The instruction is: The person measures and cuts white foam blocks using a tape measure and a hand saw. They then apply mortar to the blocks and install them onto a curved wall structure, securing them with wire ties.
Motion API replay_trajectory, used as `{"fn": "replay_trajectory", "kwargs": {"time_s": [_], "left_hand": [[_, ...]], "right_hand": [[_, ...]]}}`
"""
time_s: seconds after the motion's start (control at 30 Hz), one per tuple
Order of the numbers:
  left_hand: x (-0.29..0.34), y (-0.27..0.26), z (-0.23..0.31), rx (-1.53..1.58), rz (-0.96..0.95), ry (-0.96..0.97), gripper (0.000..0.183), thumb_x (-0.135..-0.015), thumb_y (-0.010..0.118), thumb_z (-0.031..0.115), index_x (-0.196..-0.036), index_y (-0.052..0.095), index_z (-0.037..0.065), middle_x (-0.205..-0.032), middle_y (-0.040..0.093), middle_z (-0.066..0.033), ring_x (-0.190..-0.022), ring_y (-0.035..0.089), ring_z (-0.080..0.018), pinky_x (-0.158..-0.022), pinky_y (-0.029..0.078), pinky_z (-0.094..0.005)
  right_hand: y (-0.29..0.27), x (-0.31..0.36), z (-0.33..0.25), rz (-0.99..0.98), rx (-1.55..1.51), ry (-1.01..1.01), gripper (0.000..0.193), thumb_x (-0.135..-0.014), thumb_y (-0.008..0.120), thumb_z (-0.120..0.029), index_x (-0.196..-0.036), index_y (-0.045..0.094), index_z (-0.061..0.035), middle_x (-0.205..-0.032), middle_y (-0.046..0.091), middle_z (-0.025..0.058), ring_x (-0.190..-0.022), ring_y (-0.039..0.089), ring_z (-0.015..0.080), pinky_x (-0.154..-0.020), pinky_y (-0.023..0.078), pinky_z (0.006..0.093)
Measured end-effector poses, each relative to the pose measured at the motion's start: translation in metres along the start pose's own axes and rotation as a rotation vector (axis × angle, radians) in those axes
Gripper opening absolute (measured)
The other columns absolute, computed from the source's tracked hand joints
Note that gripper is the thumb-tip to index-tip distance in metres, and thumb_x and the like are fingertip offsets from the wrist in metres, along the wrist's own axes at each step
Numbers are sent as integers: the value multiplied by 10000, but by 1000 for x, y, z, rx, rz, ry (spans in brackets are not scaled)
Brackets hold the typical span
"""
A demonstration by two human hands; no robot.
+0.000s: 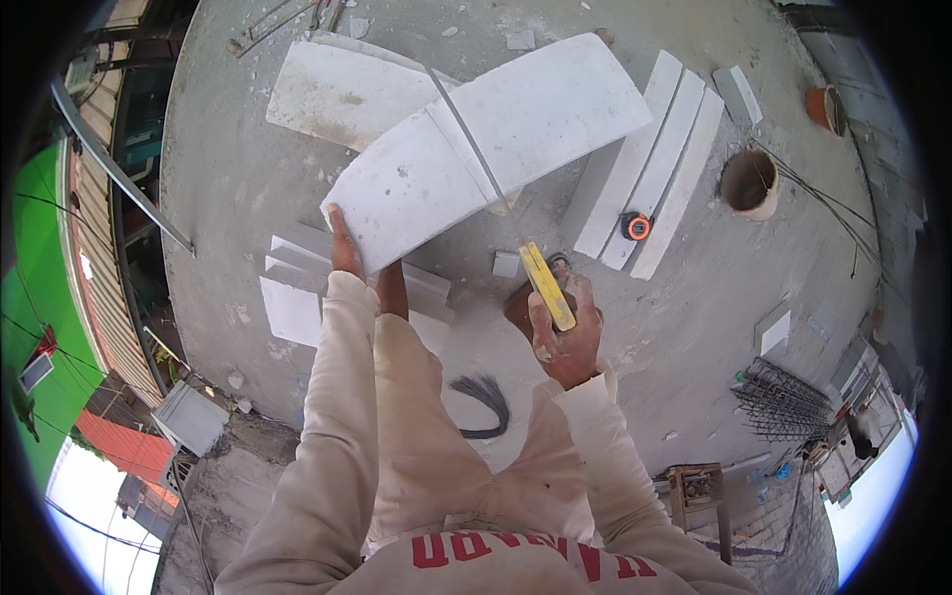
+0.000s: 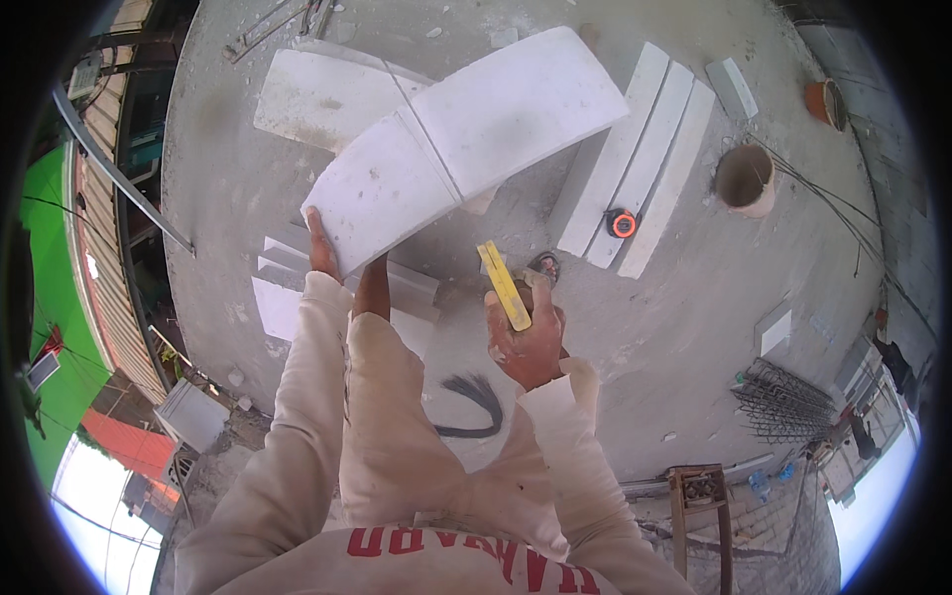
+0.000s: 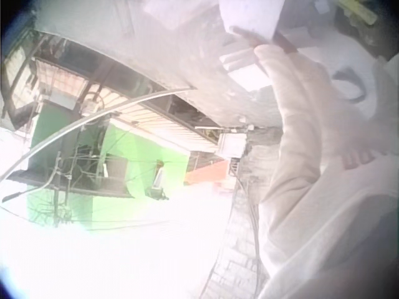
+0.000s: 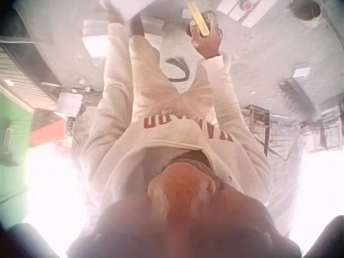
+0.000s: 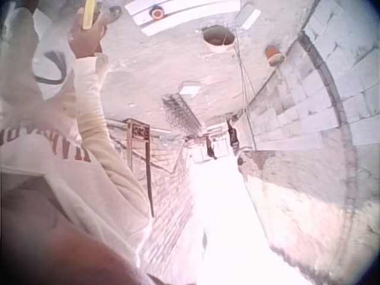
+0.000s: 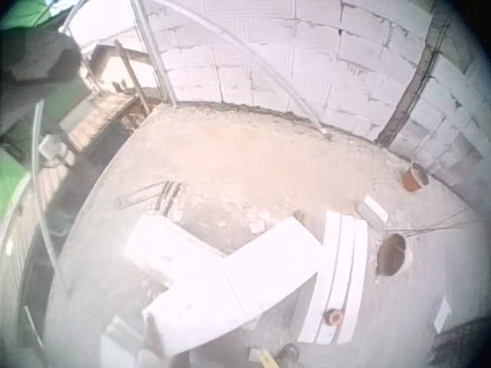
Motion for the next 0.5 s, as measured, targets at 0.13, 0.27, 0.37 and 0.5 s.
{"fn": "replay_trajectory", "kwargs": {"time_s": [0.13,0.27,0.37,0.5], "left_hand": [[19,8,1,72,8,-138,929,-929,512,769,-1512,460,47,-1387,621,-123,-1189,638,-269,-1057,476,-381],[8,3,-6,11,96,-100,910,-924,515,774,-1468,523,45,-1328,658,-113,-1148,651,-257,-1020,486,-360],[1,1,-4,-24,125,-81,920,-915,510,789,-1424,573,25,-1293,672,-107,-1122,647,-234,-999,487,-345],[-18,-15,1,-4,27,-73,951,-894,528,804,-1411,580,7,-1292,669,-111,-1120,646,-238,-1000,483,-341]], "right_hand": [[-14,12,-11,-129,86,64,260,-936,728,-130,-1108,651,49,-663,652,113,-511,656,194,-520,522,325],[-32,25,-19,-222,194,61,228,-959,697,-97,-1120,671,61,-628,621,53,-496,563,101,-483,460,272],[-41,42,-37,-204,206,50,221,-979,674,-96,-1131,680,64,-627,614,22,-488,504,50,-465,425,249],[-52,46,-49,-212,233,172,278,-937,700,-100,-1168,672,54,-682,678,110,-535,664,164,-543,530,307]]}}
Point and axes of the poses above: each hand's wrist, its own x-axis away from the middle knuckle, its own y-axis out of the palm, z = x × y, the point moved 2 cm from there along -x, towards the middle knuckle
